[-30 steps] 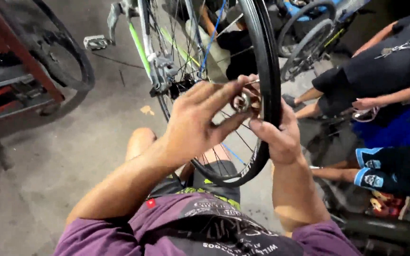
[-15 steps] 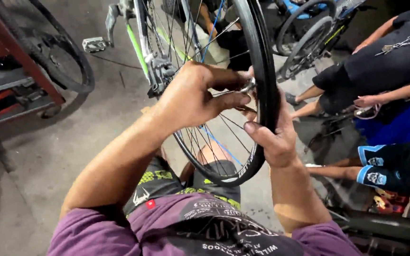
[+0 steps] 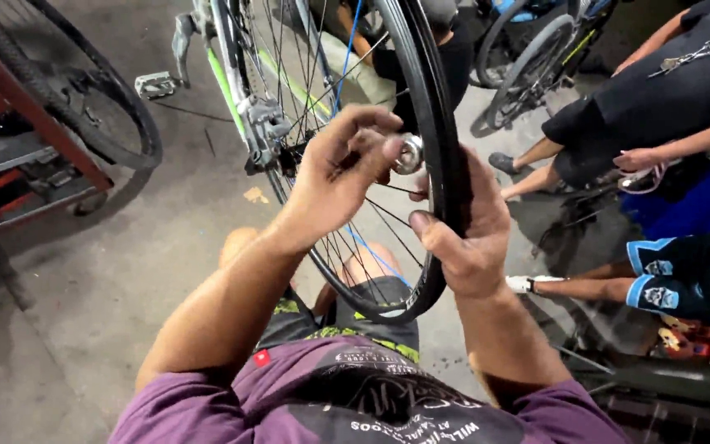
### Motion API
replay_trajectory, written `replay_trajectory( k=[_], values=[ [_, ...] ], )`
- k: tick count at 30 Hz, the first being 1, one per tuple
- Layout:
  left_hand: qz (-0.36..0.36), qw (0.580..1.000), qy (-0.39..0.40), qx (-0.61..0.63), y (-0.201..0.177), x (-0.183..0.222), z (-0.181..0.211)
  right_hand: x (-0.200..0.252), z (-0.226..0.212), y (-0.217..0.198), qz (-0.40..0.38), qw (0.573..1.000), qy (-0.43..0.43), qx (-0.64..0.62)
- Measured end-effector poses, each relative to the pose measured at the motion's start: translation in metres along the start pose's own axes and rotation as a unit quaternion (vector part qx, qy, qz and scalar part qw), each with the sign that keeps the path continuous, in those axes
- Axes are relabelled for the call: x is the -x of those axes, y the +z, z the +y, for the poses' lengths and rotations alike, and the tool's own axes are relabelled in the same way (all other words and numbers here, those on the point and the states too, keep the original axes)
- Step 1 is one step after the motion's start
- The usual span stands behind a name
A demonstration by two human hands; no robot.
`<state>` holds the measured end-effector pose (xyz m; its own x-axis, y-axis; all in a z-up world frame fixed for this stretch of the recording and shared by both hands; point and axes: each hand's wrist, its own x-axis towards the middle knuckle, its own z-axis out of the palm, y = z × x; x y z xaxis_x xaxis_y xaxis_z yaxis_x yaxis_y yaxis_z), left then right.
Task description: Inspecting and adjusting the hub and axle components of a bicycle wheel.
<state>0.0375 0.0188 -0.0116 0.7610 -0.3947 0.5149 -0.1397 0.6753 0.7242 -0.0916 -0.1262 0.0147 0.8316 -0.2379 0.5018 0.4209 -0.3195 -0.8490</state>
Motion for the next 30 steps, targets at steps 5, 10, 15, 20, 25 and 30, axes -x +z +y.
replay_trajectory(
  k=[5, 10, 15, 20, 25, 30],
  values=[
    [0.002, 1.000, 0.002, -0.021, 0.003, -0.005, -0.012, 0.006, 0.009, -0.003, 0.019, 1.000, 0.007, -0.015],
    [-0.040, 0.978, 0.150, -0.141, -0.004, 0.005, -0.018, 0.010, 0.012, -0.004, 0.021, 0.999, 0.009, -0.032],
    [-0.076, 0.988, -0.004, -0.132, 0.003, -0.008, -0.010, 0.014, 0.011, -0.003, 0.030, 0.999, 0.017, -0.004],
    [-0.106, 0.982, -0.134, -0.084, -0.002, -0.019, -0.012, 0.017, 0.011, -0.002, 0.030, 1.000, -0.002, 0.005],
    [0.003, 0.997, -0.079, 0.022, -0.012, -0.002, -0.011, 0.016, 0.016, -0.005, 0.014, 1.000, 0.012, 0.008],
    [0.035, 0.979, 0.153, -0.133, -0.020, 0.015, -0.001, 0.005, -0.003, 0.011, -0.121, 0.987, 0.052, -0.089]
  ],
)
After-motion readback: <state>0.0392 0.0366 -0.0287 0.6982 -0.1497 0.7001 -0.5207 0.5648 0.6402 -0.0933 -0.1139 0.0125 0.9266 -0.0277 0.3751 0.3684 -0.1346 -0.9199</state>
